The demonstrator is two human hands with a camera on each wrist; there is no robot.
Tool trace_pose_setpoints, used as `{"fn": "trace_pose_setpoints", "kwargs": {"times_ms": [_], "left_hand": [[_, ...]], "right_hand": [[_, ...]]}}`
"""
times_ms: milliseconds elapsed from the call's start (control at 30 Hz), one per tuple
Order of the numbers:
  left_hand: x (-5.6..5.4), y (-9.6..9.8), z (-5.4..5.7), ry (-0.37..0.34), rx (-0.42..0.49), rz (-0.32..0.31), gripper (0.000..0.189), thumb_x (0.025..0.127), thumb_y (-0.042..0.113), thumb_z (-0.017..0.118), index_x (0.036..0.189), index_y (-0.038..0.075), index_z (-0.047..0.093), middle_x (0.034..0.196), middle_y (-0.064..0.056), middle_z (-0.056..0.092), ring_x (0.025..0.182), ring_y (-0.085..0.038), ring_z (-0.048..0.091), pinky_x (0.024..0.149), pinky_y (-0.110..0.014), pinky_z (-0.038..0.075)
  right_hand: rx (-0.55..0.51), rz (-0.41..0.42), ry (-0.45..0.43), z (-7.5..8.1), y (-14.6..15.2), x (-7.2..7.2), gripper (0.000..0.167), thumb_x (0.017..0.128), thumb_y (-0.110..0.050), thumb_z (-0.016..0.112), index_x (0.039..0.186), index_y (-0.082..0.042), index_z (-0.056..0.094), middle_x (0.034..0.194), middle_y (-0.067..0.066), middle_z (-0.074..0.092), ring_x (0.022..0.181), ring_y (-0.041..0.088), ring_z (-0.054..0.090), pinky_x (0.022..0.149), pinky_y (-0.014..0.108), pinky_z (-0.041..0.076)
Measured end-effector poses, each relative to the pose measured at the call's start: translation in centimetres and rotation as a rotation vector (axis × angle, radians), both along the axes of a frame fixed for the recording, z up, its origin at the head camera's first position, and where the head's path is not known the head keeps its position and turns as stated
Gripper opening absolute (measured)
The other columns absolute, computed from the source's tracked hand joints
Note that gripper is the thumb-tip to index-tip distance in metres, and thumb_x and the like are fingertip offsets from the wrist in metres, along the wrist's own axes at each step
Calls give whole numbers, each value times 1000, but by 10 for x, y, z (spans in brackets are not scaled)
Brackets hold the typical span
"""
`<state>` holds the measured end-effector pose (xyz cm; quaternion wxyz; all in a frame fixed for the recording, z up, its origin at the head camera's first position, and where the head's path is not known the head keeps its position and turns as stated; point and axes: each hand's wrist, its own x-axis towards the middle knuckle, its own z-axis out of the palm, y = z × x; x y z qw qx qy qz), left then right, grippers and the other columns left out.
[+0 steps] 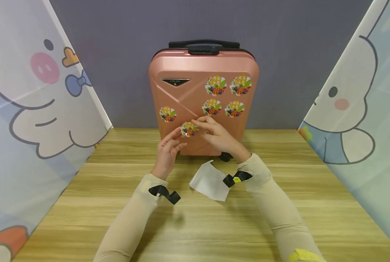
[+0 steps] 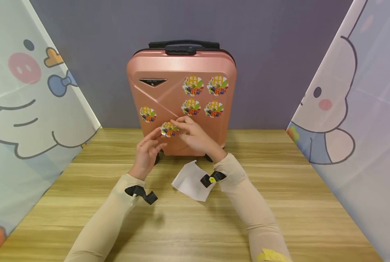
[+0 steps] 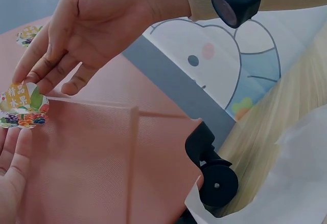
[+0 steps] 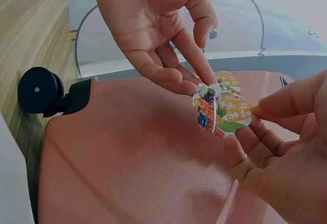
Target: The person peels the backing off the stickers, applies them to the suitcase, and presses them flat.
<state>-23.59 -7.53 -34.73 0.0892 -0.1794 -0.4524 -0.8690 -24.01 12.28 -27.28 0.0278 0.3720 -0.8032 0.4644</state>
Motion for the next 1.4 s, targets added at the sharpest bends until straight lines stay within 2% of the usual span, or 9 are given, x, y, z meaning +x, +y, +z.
{"fn": "trace_pose_setpoints", "kwargs": {"times_ms": [167,367,567,933,1167,1400], "left_hand": [[-1,1,-1,13,37,0,44,91,-8,40,124,0,68,110,-2,67,101,-19,61,79,-28,56],[-2,1,-2,14,62,6,43,92,-8,40,125,-2,67,110,-4,67,100,-19,60,78,-28,56],[-4,1,-2,0,84,16,43,91,-9,40,127,-6,64,111,-6,67,100,-21,60,77,-28,56],[-6,2,1,-27,50,30,48,93,-7,41,139,-14,47,117,-5,65,104,-18,62,82,-29,56],[-8,3,5,-37,57,35,48,93,-7,39,140,-16,44,118,-7,64,104,-18,63,82,-29,56],[-10,2,7,-56,63,22,49,94,-7,38,143,-15,40,118,-6,62,106,-18,62,85,-30,56]], "right_hand": [[-25,8,3,-1,-1,-1,56,95,10,49,149,5,38,137,21,43,102,30,49,76,33,41],[-94,20,3,0,-4,-3,74,94,13,49,158,-4,19,126,22,51,117,33,51,88,39,48],[-137,22,18,-1,-8,-5,74,91,14,49,156,-6,20,125,23,52,117,34,51,88,42,47],[-118,-11,59,-2,-12,-7,75,91,13,48,157,-9,20,129,21,50,117,32,52,87,43,49],[-80,-47,80,-1,-14,-8,75,91,11,48,157,-11,20,133,19,50,123,31,49,86,45,49],[-61,-59,133,-2,-16,-10,77,90,9,50,157,-8,17,134,21,50,128,31,46,102,48,43]]}}
